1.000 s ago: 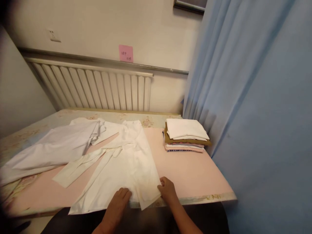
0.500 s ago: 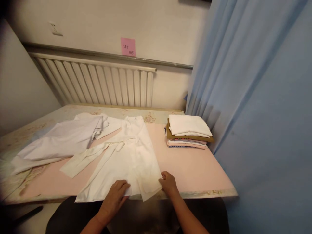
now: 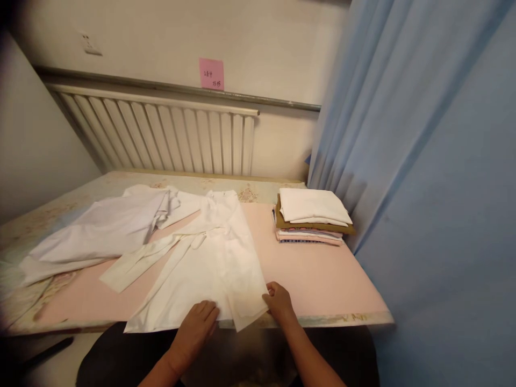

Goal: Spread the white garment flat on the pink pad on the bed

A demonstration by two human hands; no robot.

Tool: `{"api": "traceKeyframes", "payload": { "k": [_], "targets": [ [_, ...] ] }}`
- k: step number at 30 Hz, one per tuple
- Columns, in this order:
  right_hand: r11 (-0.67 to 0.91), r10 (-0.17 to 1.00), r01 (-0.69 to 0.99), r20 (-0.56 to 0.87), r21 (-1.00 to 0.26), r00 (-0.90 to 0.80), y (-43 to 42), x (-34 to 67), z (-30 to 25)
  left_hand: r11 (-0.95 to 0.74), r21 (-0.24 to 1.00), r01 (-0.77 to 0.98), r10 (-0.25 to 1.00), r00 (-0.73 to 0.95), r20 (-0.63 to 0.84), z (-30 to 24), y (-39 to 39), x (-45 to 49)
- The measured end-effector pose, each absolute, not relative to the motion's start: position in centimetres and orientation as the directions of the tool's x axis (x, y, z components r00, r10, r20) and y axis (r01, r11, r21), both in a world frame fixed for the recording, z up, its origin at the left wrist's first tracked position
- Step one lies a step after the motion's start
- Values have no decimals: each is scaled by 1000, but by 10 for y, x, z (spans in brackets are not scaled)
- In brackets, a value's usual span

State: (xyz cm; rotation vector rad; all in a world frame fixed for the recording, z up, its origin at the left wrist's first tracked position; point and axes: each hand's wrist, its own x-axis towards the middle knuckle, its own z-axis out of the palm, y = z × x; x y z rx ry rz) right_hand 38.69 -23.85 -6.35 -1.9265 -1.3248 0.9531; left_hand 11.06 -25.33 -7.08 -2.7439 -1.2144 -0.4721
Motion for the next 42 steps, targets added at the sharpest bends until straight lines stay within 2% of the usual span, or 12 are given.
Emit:
{"api": "traceKeyframes", "payload": {
  "k": [3, 5, 14, 23, 28, 31, 33, 37, 42],
  "targets": [
    [-307, 948, 525, -205, -794, 244, -238, 387, -63, -669, -41, 742, 686, 638, 351, -76, -253, 113],
    [-301, 950, 535, -195, -790, 246, -238, 387, -62, -655, -45, 754, 699, 628, 342, -77, -253, 115],
    [-274, 957, 586, -156, -762, 245, -237, 387, -64, -614, 130, 779, 786, 588, 191, -66, -251, 117],
    [-251, 962, 621, -121, -742, 244, -245, 384, -61, -593, 156, 790, 805, 588, 82, -60, -250, 117],
    [-241, 966, 611, -129, -754, 222, -260, 382, -66, -593, 223, 774, 795, 607, 8, -61, -257, 115],
    [-241, 969, 656, -137, -715, 207, -267, 383, -64, -562, 305, 769, 800, 599, -37, -54, -258, 113],
    [-231, 969, 721, -91, -653, 228, -267, 385, -56, -526, 409, 746, 818, 575, 2, -46, -254, 112],
    [-175, 972, 835, 45, -522, 232, -246, 382, -31, -469, 597, 652, 867, 469, 169, -34, -224, 108],
    [-15, 993, 865, 97, -502, 74, -183, 354, -11, -429, 645, 632, 902, 341, 266, -42, -162, 104]
  ]
}}
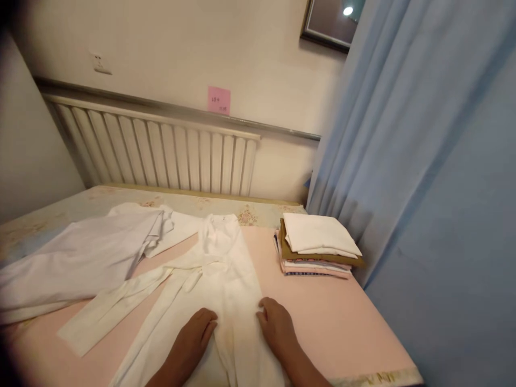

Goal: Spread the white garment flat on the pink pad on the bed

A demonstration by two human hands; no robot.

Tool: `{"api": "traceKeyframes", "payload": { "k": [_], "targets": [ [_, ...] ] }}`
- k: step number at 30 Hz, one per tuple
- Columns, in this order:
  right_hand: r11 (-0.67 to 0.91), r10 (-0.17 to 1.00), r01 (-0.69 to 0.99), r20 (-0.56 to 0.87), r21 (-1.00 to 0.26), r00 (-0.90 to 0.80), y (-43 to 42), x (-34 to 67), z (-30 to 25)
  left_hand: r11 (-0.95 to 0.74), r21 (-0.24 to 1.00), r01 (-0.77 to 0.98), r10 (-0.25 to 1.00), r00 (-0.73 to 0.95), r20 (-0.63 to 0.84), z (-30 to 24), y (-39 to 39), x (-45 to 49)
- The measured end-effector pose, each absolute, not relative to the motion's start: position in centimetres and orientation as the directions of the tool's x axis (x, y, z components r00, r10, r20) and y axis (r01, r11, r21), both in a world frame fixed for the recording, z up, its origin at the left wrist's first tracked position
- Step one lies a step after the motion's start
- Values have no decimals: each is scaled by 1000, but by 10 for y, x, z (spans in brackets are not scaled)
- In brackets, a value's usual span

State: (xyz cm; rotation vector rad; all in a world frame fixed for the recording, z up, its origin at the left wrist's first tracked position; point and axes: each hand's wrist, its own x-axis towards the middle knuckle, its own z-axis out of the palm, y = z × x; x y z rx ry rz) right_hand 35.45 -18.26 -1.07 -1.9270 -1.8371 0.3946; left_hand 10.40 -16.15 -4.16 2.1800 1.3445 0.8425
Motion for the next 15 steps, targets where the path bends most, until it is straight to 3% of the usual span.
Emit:
{"api": "traceKeyframes", "payload": {
  "k": [5, 9, 12, 15],
  "targets": [
    [111, 983, 893, 180, -436, -34, -100, 307, -14, -383, 675, 631, 923, 280, 263, -59, -116, 94],
    [164, 962, 948, 256, -272, -93, -41, 275, -23, -363, 713, 601, 932, 252, 262, -74, -99, 88],
    [179, 971, 961, 197, -209, -138, -5, 259, -30, -406, 704, 583, 914, 277, 297, -85, -91, 86],
    [173, 981, 955, 127, -241, -146, 26, 251, -36, -462, 683, 565, 886, 318, 337, -98, -85, 84]
  ]
}}
